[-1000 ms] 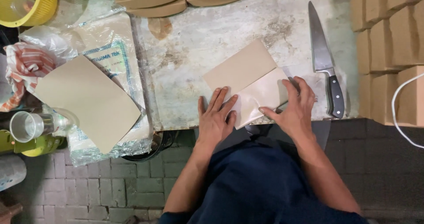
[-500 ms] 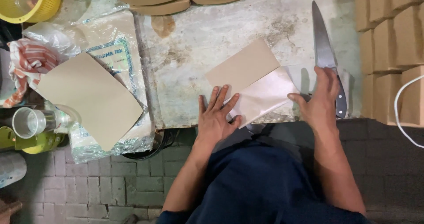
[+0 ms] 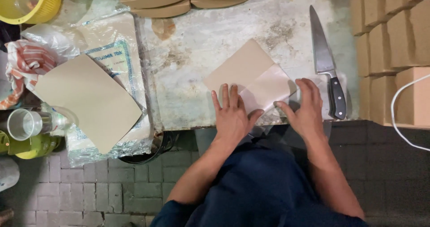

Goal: The person assembles small cardboard boxes by inserting pre-cut paper liners. They repeatedly pick a box, place a liner inside, fold the flaps, and stack the finished box. A knife is used to trim excess paper from a larger sheet before inserting it into the boxes.

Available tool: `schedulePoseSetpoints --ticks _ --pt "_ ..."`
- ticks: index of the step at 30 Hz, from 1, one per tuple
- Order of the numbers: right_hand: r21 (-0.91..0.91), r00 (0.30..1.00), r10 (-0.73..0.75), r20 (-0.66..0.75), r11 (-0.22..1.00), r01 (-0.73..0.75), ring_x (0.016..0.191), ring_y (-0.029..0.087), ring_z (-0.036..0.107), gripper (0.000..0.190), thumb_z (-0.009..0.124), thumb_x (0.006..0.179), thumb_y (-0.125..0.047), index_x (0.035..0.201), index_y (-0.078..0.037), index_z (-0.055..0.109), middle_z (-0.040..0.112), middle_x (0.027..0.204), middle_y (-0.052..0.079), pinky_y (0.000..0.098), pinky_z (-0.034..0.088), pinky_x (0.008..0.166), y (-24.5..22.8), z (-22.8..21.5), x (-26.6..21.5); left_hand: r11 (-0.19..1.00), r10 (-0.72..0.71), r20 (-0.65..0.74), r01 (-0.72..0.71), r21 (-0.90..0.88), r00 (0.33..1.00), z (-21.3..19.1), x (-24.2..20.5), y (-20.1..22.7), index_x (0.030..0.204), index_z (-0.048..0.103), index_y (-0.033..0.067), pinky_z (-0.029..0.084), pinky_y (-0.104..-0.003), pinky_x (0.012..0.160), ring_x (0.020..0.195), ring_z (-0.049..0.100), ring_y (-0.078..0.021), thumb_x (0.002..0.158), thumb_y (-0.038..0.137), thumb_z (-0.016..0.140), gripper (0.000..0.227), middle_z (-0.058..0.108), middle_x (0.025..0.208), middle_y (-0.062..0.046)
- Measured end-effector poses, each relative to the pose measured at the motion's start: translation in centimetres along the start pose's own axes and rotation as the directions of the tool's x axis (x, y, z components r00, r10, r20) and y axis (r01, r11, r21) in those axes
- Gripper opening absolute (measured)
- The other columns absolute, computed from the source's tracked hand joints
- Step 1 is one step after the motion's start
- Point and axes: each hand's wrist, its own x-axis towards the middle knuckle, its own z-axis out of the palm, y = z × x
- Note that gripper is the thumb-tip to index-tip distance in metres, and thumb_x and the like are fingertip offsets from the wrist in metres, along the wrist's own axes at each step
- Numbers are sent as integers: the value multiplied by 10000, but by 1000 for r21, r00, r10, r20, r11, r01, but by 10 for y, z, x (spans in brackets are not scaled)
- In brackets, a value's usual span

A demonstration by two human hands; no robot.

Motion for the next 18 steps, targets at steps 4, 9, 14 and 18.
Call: schedulePoseSetpoints --ticks 4,9,14,18 --pt "-129 1000 -10 6 992 11 1282 400 478 745 816 796 -349 1375 -40 463 445 1373 180 595 395 988 -9 1 -1 996 13 -57 -8 89 998 13 10 13 1042 703 -103 174 -713 1125 1337 452 -467 808 698 586 843 579 1312 -269" --pt "-74 996 58 66 996 -54 1298 427 416 757 802 777 -390 1393 -102 467 412 1403 128 600 328 1000 0 1 1 996 -93 184 93 9 979 -1 27 18 1430 385 -19 117 -745 1115 1456 277 -441 650 632 771 1086 351 1495 -300" --pt "-77 994 65 90 995 -58 1293 422 412 763 816 759 -345 1392 -93 471 420 1403 129 592 322 1000 2 1 3 985 -48 312 97 -146 949 -3 45 26 1504 297 17 75 -728 1143 1515 152 -378 707 577 767 1082 241 1574 -256" --pt "-20 987 110 120 994 -108 1316 433 363 731 799 807 -335 1413 -100 463 391 1421 113 617 281 1015 0 -1 7 985 -3 409 74 -159 913 10 49 22 1554 215 72 14 -727 1147 1538 86 -333 767 613 707 1074 176 1613 -219"
